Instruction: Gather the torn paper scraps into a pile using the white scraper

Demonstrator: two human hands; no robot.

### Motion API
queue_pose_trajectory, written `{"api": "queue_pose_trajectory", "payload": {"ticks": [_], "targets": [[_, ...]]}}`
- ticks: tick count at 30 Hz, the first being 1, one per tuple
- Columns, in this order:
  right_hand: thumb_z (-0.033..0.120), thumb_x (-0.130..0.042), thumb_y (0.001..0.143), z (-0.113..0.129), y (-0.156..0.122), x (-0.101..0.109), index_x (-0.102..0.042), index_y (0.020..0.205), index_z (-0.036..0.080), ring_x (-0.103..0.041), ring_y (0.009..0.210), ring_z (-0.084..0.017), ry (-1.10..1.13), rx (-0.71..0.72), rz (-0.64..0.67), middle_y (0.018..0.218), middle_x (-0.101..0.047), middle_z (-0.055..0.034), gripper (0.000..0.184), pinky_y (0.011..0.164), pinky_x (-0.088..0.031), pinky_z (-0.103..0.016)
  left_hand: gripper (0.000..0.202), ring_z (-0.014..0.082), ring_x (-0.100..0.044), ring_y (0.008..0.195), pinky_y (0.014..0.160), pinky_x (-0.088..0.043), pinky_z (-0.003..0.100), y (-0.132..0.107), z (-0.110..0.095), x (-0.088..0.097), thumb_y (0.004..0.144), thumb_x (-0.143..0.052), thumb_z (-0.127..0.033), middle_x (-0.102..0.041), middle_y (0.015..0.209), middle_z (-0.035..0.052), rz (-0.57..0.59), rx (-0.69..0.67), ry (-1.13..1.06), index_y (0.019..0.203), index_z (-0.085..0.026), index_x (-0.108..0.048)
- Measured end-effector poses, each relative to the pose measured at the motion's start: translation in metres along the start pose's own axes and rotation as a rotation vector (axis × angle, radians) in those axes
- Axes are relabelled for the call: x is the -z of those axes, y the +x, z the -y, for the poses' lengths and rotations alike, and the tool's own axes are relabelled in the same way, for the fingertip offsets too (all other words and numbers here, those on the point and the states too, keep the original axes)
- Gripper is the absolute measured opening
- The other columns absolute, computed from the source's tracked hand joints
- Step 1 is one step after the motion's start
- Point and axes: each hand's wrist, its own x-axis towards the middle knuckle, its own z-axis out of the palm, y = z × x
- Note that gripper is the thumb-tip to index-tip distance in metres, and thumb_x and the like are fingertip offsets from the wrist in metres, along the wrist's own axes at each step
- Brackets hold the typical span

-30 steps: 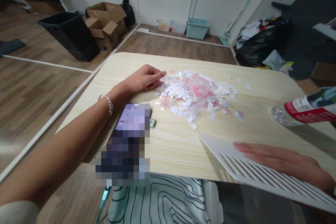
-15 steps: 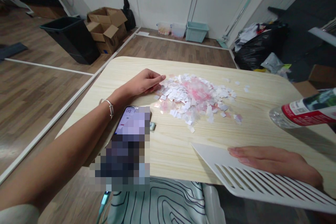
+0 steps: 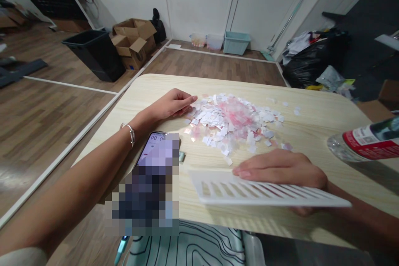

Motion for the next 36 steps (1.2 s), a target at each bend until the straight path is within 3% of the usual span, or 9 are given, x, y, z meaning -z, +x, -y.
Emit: {"api": "queue_pose_trajectory", "payload": {"ticks": [3,8,11,14,18,26,36], "targets": [[0.029,-0.074,0.130,-0.006,-0.004,-0.007,-0.097,0.140,0.024,-0.103,0.108,-0.023,0.020,-0.024,-0.121,0.124,-0.103,-0.0128,0.026,0.101,-0.079,-0.024,0.077,0.0078,-0.035,0.048,0.050,-0.027,0.028,-0.001,-0.003,0.000,0.120,-0.079,-0.071,-0.047,0.050,-0.0046,0.008,0.022,0.001,0.061,-0.027,-0.055],[0.007,-0.080,0.120,-0.007,-0.016,-0.008,-0.096,0.136,0.023,-0.103,0.109,-0.022,0.021,-0.084,-0.108,0.124,-0.103,-0.0125,0.028,0.103,-0.078,-0.022,0.074,0.0075,-0.035,0.048,0.051,-0.029,0.026,-0.001,-0.002,0.000,0.124,-0.075,-0.062,-0.047,0.051,-0.0046,0.002,0.039,-0.005,0.062,-0.026,-0.056],[0.017,-0.072,0.128,-0.004,-0.016,-0.004,-0.095,0.140,0.021,-0.103,0.111,-0.023,0.049,-0.039,-0.114,0.127,-0.103,-0.0166,0.027,0.103,-0.079,-0.022,0.074,0.0076,-0.036,0.048,0.051,-0.029,0.026,0.000,0.001,0.000,0.124,-0.075,-0.060,-0.047,0.050,-0.0041,-0.004,0.043,-0.010,0.061,-0.026,-0.056],[0.033,-0.058,0.137,-0.004,-0.013,-0.001,-0.095,0.143,0.019,-0.103,0.113,-0.024,0.113,0.019,-0.055,0.125,-0.103,-0.0194,0.040,0.101,-0.079,-0.023,0.076,0.0075,-0.036,0.047,0.050,-0.029,0.026,0.000,0.002,0.000,0.123,-0.077,-0.063,-0.047,0.050,-0.0041,-0.008,0.048,-0.012,0.061,-0.025,-0.056],[0.040,-0.059,0.138,-0.005,-0.014,-0.003,-0.095,0.139,0.020,-0.103,0.108,-0.022,0.146,-0.021,0.016,0.118,-0.103,-0.0169,0.042,0.100,-0.078,-0.024,0.076,0.0080,-0.038,0.048,0.053,-0.035,0.026,0.000,0.001,0.001,0.123,-0.079,-0.066,-0.048,0.050,-0.0042,-0.001,0.041,-0.003,0.062,-0.025,-0.058],[0.029,-0.069,0.130,-0.005,-0.014,-0.012,-0.093,0.142,0.029,-0.093,0.073,-0.020,0.241,-0.016,-0.003,0.099,-0.099,-0.0088,0.027,0.070,-0.069,-0.027,0.076,0.0079,-0.038,0.047,0.054,-0.035,0.027,0.000,0.000,0.001,0.124,-0.077,-0.064,-0.049,0.049,-0.0036,-0.008,0.029,0.017,0.062,-0.025,-0.059],[0.037,-0.061,0.133,-0.009,-0.015,-0.016,-0.086,0.125,0.028,-0.093,0.071,-0.023,0.298,0.013,0.013,0.091,-0.095,-0.0108,0.028,0.067,-0.066,-0.029,0.075,0.0087,-0.038,0.049,0.056,-0.036,0.028,0.001,0.005,0.001,0.124,-0.076,-0.062,-0.048,0.049,-0.0039,-0.012,-0.002,0.019,0.061,-0.026,-0.056]]}}
